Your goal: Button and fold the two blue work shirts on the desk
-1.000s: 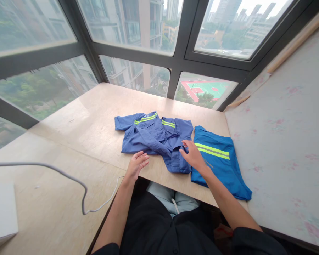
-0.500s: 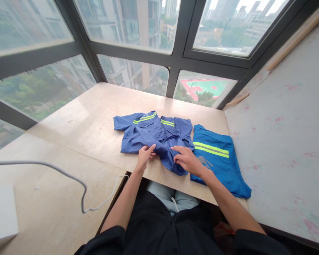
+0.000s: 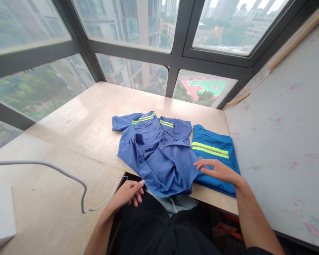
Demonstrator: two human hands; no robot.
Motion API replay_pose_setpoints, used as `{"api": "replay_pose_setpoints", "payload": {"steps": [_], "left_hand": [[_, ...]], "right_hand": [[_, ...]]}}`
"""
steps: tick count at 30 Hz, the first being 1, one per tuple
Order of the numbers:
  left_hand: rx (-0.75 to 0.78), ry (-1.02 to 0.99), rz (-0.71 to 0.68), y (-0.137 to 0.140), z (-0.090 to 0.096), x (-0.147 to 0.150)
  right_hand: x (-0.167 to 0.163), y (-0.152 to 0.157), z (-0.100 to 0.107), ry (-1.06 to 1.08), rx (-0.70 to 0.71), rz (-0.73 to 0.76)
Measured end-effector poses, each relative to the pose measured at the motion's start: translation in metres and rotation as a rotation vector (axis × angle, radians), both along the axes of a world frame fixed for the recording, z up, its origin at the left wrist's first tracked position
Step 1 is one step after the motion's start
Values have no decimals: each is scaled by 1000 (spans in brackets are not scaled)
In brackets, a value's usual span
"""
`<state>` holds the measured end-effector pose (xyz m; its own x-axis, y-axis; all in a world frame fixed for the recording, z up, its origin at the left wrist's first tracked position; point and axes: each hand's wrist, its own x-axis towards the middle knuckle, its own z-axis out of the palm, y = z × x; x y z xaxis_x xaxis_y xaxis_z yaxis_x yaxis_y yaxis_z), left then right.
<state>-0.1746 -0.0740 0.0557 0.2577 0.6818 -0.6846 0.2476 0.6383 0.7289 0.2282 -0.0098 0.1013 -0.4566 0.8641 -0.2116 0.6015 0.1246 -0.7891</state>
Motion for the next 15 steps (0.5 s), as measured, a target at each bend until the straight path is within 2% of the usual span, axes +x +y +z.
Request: {"api": "replay_pose_setpoints", "payload": {"steps": [2,6,8,10,12,15], "left_hand": [[118,87,148,6,-7,-5],[508,355,599,40,-25,-7],[685,551,696,58,-34,-4],[799,681,654,74,-42,1],[863,706,543,87,-50,6],[851,655,375,102,-61,13]], "right_hand": [[2,6,-9,48,42,-93],[-6,38,-33,139,157,-351],[-14,59,-46,146,187,-395],[-27,80,-58,105,220,-404],[-43,100,-68,32,228,-374],[-73,125,-82,-109,227,-185]]}}
